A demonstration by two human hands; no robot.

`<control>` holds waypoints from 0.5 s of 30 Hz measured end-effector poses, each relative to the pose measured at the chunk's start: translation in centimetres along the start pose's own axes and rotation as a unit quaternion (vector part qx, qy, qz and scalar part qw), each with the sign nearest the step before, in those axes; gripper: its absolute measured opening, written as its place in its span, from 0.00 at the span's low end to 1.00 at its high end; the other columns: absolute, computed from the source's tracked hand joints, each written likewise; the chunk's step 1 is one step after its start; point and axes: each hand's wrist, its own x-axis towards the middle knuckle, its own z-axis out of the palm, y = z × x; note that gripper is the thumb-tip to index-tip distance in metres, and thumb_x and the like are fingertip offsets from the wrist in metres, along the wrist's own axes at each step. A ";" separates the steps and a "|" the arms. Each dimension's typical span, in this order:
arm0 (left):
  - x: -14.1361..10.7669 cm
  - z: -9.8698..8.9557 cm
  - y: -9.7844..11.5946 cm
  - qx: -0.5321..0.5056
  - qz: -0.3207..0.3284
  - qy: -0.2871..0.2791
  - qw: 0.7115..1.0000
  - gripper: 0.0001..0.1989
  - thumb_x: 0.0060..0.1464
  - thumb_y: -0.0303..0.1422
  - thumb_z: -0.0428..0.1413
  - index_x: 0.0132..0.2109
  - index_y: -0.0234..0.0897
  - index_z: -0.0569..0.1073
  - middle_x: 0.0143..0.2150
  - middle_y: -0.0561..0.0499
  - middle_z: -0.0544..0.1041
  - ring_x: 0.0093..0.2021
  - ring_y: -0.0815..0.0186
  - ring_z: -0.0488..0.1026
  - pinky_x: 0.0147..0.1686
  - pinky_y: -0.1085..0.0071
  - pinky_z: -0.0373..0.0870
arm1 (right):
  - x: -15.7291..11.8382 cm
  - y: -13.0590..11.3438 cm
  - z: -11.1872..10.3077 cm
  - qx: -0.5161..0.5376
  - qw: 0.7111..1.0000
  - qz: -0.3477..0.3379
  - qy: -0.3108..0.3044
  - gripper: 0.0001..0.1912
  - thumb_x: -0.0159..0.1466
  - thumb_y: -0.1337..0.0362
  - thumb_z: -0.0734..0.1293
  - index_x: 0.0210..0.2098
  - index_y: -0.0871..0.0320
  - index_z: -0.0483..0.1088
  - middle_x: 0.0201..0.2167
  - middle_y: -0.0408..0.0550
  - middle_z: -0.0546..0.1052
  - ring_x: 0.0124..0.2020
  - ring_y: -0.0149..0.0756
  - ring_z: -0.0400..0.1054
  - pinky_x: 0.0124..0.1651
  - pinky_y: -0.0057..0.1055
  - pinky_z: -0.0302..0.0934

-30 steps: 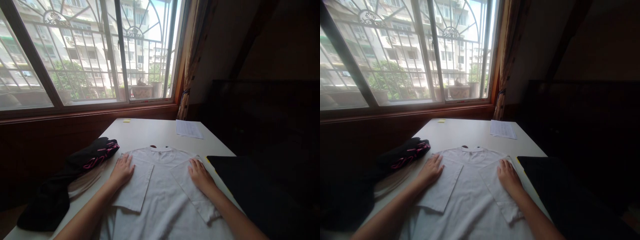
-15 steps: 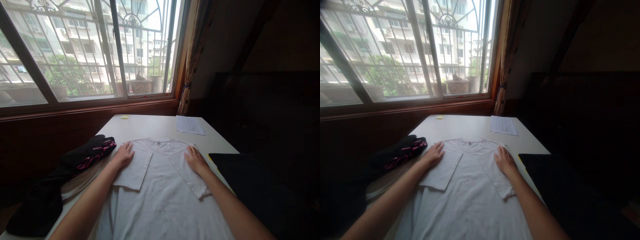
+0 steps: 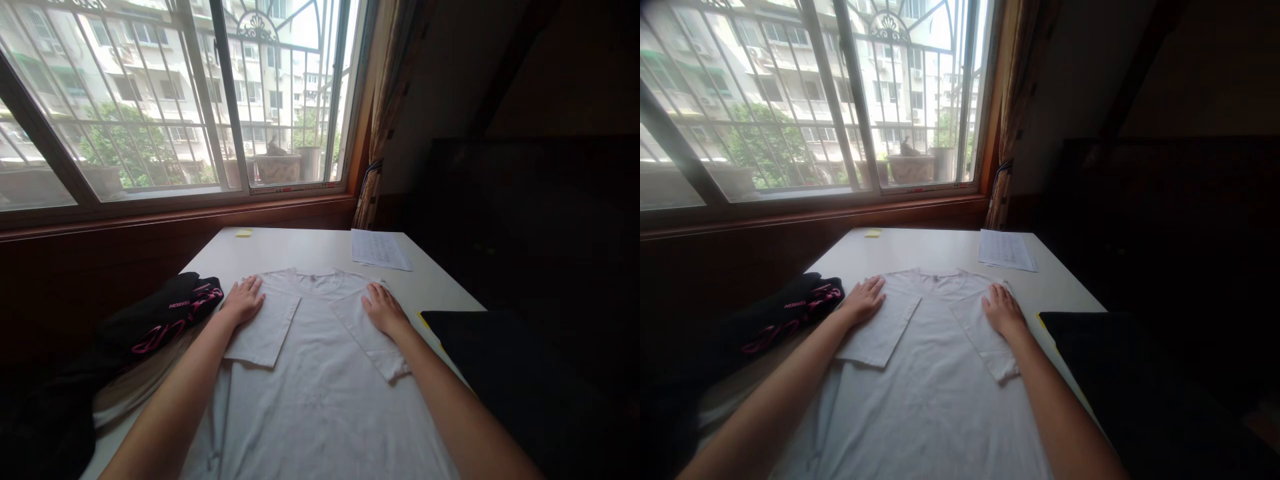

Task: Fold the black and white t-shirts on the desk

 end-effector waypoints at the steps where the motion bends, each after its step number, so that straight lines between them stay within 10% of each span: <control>1: 0.1 0.0 0.0 0.001 0.000 -0.002 1.000 0.32 0.67 0.46 0.38 0.72 0.35 0.53 0.75 0.41 0.48 0.74 0.53 0.45 0.69 0.50 0.44 | 0.2 -0.1 -0.1 0.001 1.000 0.001 -0.001 0.31 0.71 0.55 0.51 0.67 0.65 0.56 0.70 0.57 0.56 0.69 0.46 0.51 0.70 0.42 0.45; 15: 1.7 0.3 -0.8 -0.008 0.003 0.006 1.000 0.32 0.67 0.46 0.38 0.72 0.36 0.54 0.75 0.42 0.49 0.74 0.52 0.46 0.68 0.48 0.45 | 2.4 -0.2 -0.2 0.019 1.000 -0.012 -0.008 0.29 0.71 0.55 0.51 0.67 0.60 0.56 0.70 0.56 0.57 0.69 0.46 0.51 0.70 0.43 0.45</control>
